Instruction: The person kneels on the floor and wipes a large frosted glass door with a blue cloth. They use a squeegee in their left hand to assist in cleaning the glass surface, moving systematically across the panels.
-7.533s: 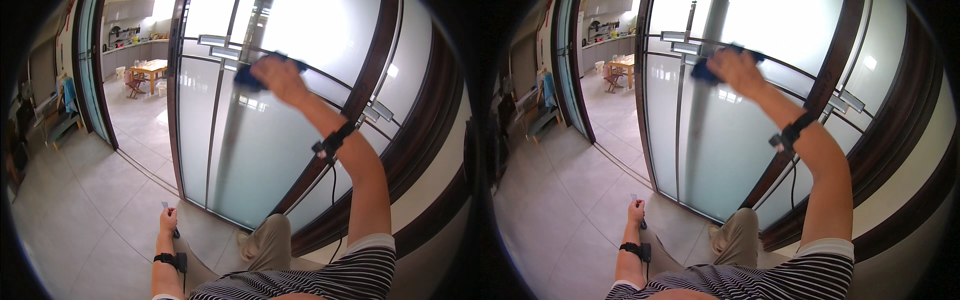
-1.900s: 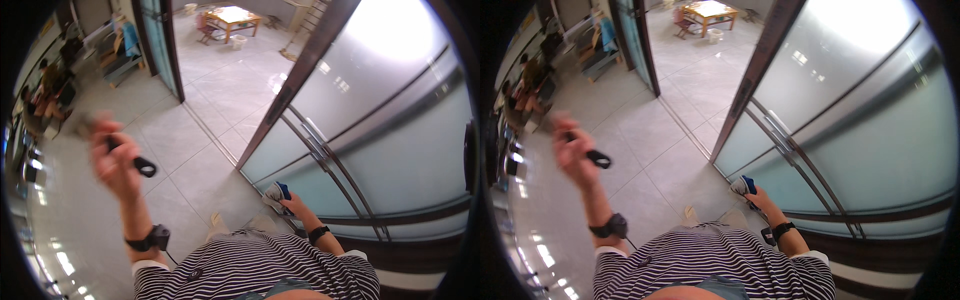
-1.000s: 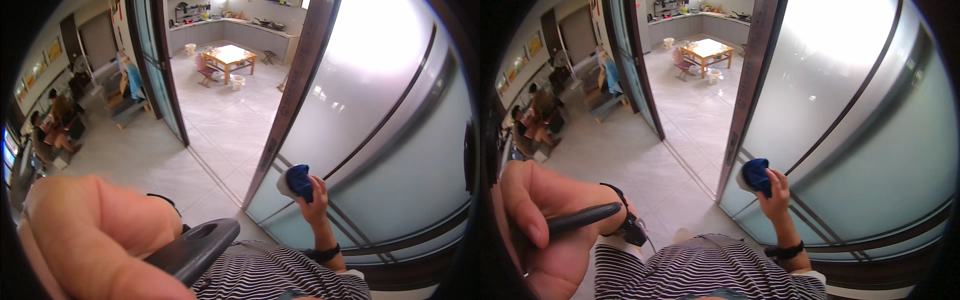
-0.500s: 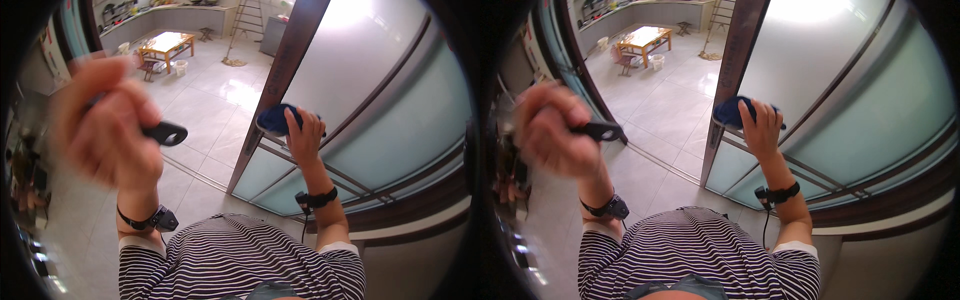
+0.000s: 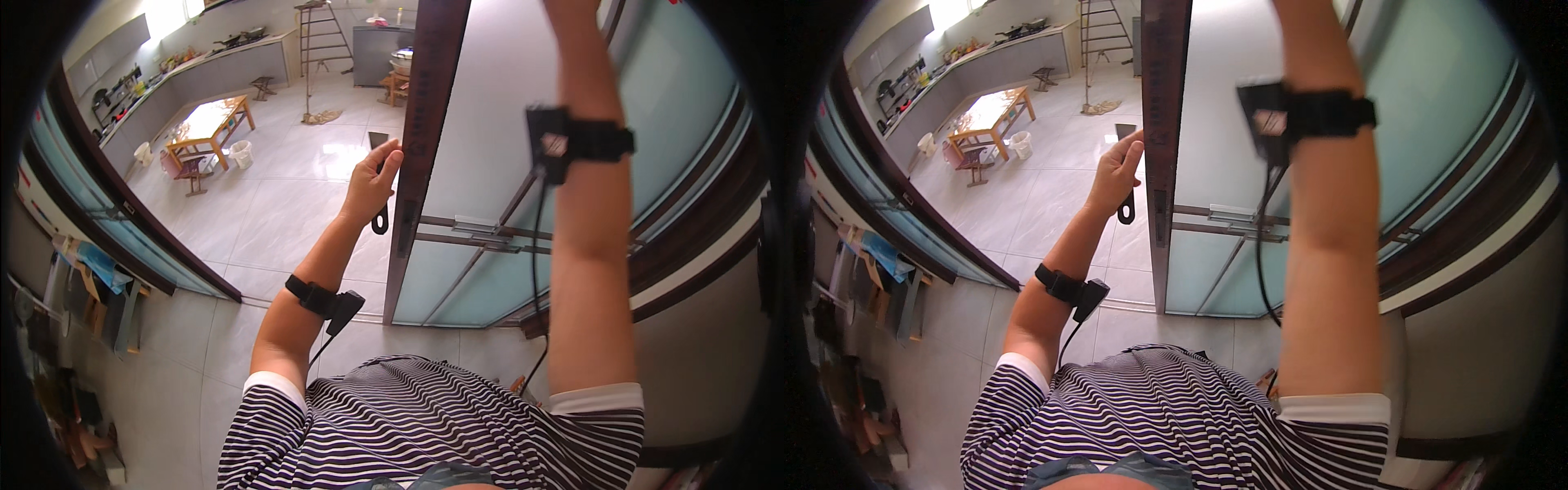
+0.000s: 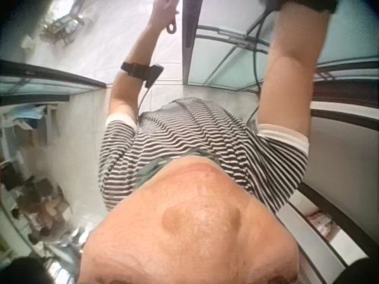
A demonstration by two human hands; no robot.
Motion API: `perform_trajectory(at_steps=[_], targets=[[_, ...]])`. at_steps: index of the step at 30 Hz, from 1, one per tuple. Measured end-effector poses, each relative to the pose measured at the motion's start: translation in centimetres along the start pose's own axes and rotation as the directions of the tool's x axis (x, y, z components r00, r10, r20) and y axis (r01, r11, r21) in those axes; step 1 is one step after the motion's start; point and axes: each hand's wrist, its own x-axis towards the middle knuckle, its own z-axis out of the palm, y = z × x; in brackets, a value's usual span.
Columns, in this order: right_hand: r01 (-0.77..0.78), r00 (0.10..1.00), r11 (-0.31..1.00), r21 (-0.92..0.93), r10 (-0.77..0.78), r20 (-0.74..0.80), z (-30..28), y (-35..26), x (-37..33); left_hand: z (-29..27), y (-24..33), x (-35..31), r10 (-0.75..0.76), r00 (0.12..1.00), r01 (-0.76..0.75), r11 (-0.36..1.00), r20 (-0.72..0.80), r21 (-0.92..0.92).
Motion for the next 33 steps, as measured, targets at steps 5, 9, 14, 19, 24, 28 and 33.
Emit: perform_trajectory(at_steps=[5, 9, 14, 19, 24, 28, 33], targets=[[-0.167, 0.926, 0.978, 0.126, 0.112, 0.361, -5.6, -6.1, -17.8, -1.1, -1.2, -0.4, -0.002, 1.000, 0.002, 1.000, 0.010, -0.011], [-0.205, 0.849, 0.957, 0.206, 0.068, 0.524, -13.4, -7.4, -29.3, 0.2, -0.8, 0.1, 0.000, 0.995, 0.007, 0.997, 0.101, -0.072], [-0.155, 0.783, 0.970, 0.186, 0.005, 0.622, -13.7, -7.2, -26.4, 0.0, -1.4, 0.2, 0.016, 0.997, -0.006, 0.993, 0.079, -0.121], [-0.130, 0.958, 0.991, 0.031, 0.117, 0.261, -3.7, -4.3, -11.7, -1.4, -0.8, -0.2, -0.020, 0.999, 0.016, 0.995, 0.034, 0.098], [-0.125, 0.991, 0.992, -0.032, 0.126, 0.038, 0.3, -1.4, 1.2, 1.0, -0.5, 0.0, -0.024, 0.998, 0.022, 0.999, 0.051, 0.047], [-0.221, 0.957, 0.975, 0.026, 0.212, 0.199, -0.6, -4.4, -6.2, -0.7, -0.9, -0.6, -0.055, 0.998, 0.056, 0.998, -0.018, 0.043], [-0.236, 0.875, 0.971, 0.045, 0.192, 0.444, -9.1, -7.4, -21.2, 0.2, -0.5, -0.4, -0.065, 0.997, 0.064, 0.998, 0.040, 0.018]])
